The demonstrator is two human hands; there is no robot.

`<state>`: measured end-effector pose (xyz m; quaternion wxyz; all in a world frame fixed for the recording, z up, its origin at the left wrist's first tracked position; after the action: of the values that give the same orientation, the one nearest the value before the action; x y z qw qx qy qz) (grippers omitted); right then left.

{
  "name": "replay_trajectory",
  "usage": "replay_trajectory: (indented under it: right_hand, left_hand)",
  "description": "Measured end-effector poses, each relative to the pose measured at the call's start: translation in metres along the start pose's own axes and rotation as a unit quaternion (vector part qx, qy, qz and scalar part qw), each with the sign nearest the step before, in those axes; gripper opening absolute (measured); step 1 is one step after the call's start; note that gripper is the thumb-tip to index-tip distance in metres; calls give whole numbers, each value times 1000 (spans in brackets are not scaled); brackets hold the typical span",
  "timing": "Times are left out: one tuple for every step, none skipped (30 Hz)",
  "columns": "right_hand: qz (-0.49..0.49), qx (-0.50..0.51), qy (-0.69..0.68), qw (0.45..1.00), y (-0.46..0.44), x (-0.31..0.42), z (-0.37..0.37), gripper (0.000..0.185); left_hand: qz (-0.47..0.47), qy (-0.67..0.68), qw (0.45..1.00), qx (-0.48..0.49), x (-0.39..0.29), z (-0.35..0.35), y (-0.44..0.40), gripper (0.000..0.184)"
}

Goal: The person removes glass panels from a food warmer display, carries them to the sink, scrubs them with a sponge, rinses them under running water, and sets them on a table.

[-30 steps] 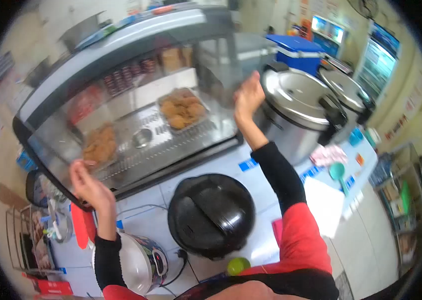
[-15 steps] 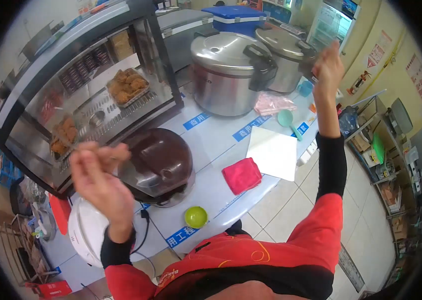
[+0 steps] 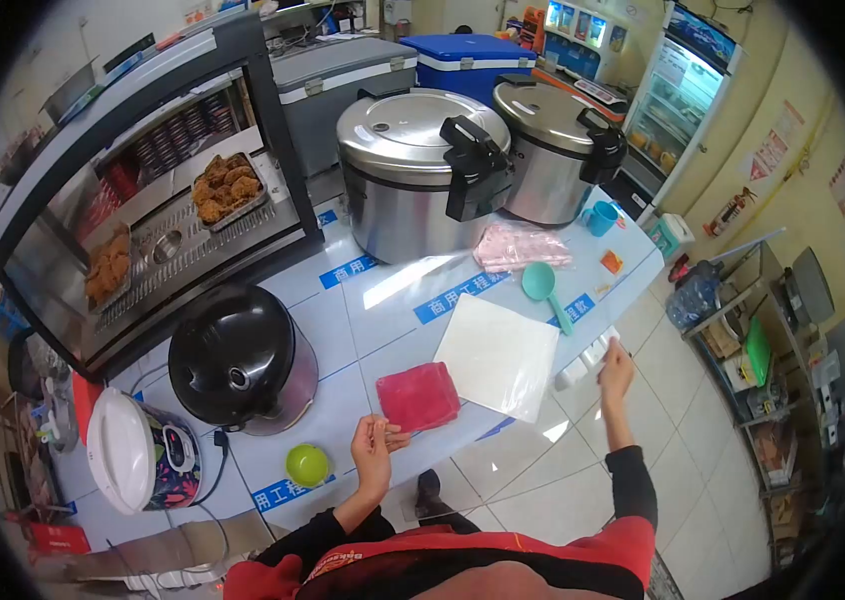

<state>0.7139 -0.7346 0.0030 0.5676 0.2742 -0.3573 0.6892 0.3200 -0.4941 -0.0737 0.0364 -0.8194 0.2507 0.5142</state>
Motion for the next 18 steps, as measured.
replay_trajectory:
  right_hand:
    - [-5, 21, 34, 999, -1, -15, -17, 48]
    - [-11, 49, 51, 997, -5, -35, -39, 49]
    - [-17, 77, 68, 995, -9, -55, -64, 49]
    - [-13, 83, 68, 994, -12, -70, -85, 49]
    - [27, 74, 106, 991, -12, -76, -104, 50]
    - [67, 64, 142, 985, -11, -77, -120, 50]
    - [71, 69, 140, 985, -11, -79, -134, 50]
    - [59, 99, 138, 984, -10, -85, -151, 51]
    - [48, 128, 135, 981, -9, -87, -164, 51]
    - [24, 148, 150, 977, -9, -90, -176, 52]
    - [34, 150, 144, 978, -10, -85, -183, 52]
    - [50, 143, 149, 977, -9, -76, -189, 52]
    - [66, 136, 154, 976, -10, -67, -195, 52]
    - [64, 139, 167, 974, -11, -62, -201, 51]
    - [74, 144, 162, 973, -13, -55, -208, 51]
    - [87, 135, 169, 972, -17, -52, -213, 51]
    - [98, 125, 177, 971, -21, -50, -218, 51]
    - [117, 122, 183, 969, -23, -47, -222, 51]
  left_hand:
    - [21, -18, 999, -17, 21, 10, -5, 14]
    - [42, -35, 998, -35, 44, 24, -10, 13]
    - [39, -34, 998, -42, 72, 44, -20, 13]
    - [32, -120, 991, -53, 101, 70, -33, 13]
    - [27, -205, 976, -62, 115, 85, -40, 13]
    - [25, -205, 976, -69, 114, 86, -43, 13]
    - [48, -163, 982, -78, 117, 88, -47, 13]
    - [71, -121, 986, -85, 120, 89, -50, 12]
    - [67, -120, 986, -90, 123, 94, -53, 12]
    - [77, -138, 982, -100, 126, 99, -59, 12]
    - [85, -155, 978, -111, 128, 104, -66, 12]
    - [74, -150, 979, -117, 128, 108, -73, 12]
    - [85, -165, 977, -107, 132, 110, -78, 12]
    - [97, -180, 974, -98, 137, 114, -81, 12]
    - [89, -176, 974, -107, 137, 118, -85, 12]
    - [99, -186, 972, -102, 140, 118, -89, 12]
    - [111, -196, 970, -96, 144, 118, -93, 12]
    - [102, -205, 969, -91, 145, 119, -97, 12]
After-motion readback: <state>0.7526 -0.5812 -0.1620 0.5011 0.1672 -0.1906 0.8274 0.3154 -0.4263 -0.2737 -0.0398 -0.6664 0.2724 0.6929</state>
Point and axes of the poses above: each hand's wrist, its own y-axis away from the middle knuckle, its own z-axis out of the back of the hand, x = y × z, the point moved 9 cm from there along -y, towards the middle knuckle, and after that the axes turned 4 degrees about y, right-handed, at the moved point
